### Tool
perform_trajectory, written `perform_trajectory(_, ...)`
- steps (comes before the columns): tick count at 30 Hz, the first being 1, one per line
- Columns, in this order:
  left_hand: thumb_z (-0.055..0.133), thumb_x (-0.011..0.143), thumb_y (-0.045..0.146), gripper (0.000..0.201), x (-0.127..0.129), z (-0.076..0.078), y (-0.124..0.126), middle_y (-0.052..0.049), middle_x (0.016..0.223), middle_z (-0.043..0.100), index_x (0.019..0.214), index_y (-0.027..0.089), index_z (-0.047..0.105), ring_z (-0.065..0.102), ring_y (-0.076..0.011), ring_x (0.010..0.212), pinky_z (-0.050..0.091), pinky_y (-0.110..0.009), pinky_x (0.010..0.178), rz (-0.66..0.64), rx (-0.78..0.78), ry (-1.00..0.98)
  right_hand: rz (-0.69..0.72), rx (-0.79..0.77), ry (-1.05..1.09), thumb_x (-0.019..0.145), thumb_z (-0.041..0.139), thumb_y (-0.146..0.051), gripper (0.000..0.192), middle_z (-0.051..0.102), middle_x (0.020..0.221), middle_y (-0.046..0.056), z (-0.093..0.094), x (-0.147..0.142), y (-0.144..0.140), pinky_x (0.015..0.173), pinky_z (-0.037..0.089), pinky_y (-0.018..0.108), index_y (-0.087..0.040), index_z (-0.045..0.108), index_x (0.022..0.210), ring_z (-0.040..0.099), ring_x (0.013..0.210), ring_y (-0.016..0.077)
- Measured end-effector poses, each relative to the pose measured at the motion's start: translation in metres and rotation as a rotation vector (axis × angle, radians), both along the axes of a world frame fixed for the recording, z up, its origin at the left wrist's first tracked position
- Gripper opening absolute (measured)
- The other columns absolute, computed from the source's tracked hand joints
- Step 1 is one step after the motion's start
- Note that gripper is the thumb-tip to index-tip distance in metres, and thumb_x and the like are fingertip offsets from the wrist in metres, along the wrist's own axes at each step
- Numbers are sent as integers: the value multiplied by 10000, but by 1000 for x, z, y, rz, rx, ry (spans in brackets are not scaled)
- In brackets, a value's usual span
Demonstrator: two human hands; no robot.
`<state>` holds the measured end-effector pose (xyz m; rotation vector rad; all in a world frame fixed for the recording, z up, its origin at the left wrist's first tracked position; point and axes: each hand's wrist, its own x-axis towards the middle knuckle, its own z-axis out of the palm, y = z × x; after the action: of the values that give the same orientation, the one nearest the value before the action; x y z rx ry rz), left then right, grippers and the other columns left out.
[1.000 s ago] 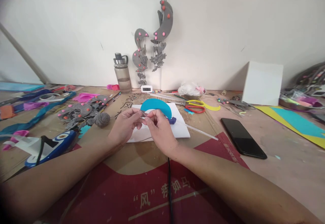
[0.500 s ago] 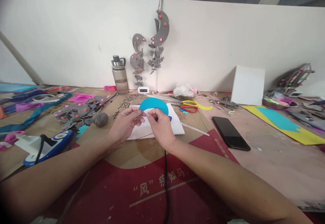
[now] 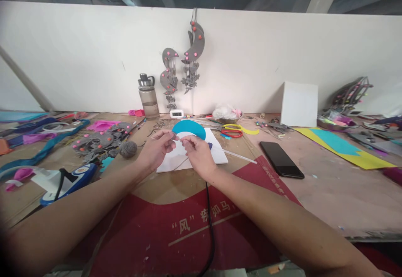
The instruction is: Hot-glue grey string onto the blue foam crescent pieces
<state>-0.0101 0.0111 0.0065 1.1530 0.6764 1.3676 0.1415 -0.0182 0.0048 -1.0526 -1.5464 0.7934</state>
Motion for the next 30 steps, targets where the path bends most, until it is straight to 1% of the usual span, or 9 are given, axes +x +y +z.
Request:
perform_trajectory(3, 755, 644, 304, 236, -5, -6, 10, -13, 760, 633, 741, 142, 614, 495, -35, 521, 318, -177, 457, 62, -65, -87, 37, -83, 138, 774, 586, -431, 283, 665, 926, 29, 2, 3, 0, 745, 477, 299, -207, 671, 924, 570, 772, 131)
perform_trajectory(7, 781, 607, 280, 260, -12, -17, 22, 2, 680, 581, 691, 126, 589, 445, -19, 491, 280, -154, 421, 149, -163, -142, 102, -265, 420, 633, 748, -421, 333, 638, 803, 22, 1, 10, 5, 740, 497, 302, -175, 652, 835, 574, 720, 120)
perform_trajectory(9, 774, 619, 266, 249, -14, -22, 27, -9, 675, 578, 679, 116, 584, 431, -15, 477, 254, -152, 399, 174, -195, -123, 150, -337, 487, 612, 773, -414, 339, 616, 761, 9, -2, 14, 7, 729, 498, 295, -172, 635, 804, 569, 695, 111)
perform_trajectory(16, 748, 654, 200, 178, -18, -27, 35, -41, 692, 596, 684, 94, 608, 431, -13, 475, 245, -140, 382, 210, -280, -74, 217, -380, 466, 664, 740, -383, 273, 570, 702, -4, 1, 19, 3, 585, 415, 229, -158, 610, 746, 513, 625, 83)
perform_trajectory(20, 751, 649, 192, 174, -18, -26, 33, -45, 713, 617, 704, 95, 617, 466, -20, 500, 290, -139, 405, 182, -234, -118, 210, -343, 395, 707, 669, -329, 182, 573, 702, -2, 7, 20, 1, 585, 412, 240, -170, 598, 759, 506, 620, 92)
perform_trajectory(22, 755, 649, 192, 185, -17, -24, 30, -55, 745, 639, 718, 98, 612, 492, -25, 516, 324, -139, 425, 159, -207, -142, 158, -336, 303, 732, 615, -300, 127, 583, 703, 2, 8, 25, 3, 599, 427, 259, -181, 589, 767, 527, 630, 108)
perform_trajectory(24, 753, 662, 201, 196, -16, -23, 27, -83, 802, 667, 739, 100, 603, 540, -43, 555, 362, -144, 451, 133, -188, -140, 62, -298, 87, 755, 580, -286, 90, 597, 694, 8, 10, 31, 5, 607, 434, 281, -197, 577, 766, 545, 632, 130)
perform_trajectory(28, 734, 700, 229, 197, -11, -21, 22, -106, 840, 685, 763, 104, 595, 616, -93, 629, 455, -186, 528, 117, -133, -86, -217, -34, -555, 765, 634, -399, 209, 635, 732, 69, 14, 41, 1, 651, 415, 321, -204, 561, 761, 583, 713, 203)
perform_trajectory(30, 723, 716, 232, 185, -8, -21, 21, -93, 813, 682, 762, 104, 598, 630, -104, 640, 504, -225, 598, 143, -110, -68, -310, -22, -861, 790, 596, -497, 331, 657, 826, 136, 16, 39, -4, 677, 416, 339, -169, 573, 829, 611, 796, 256)
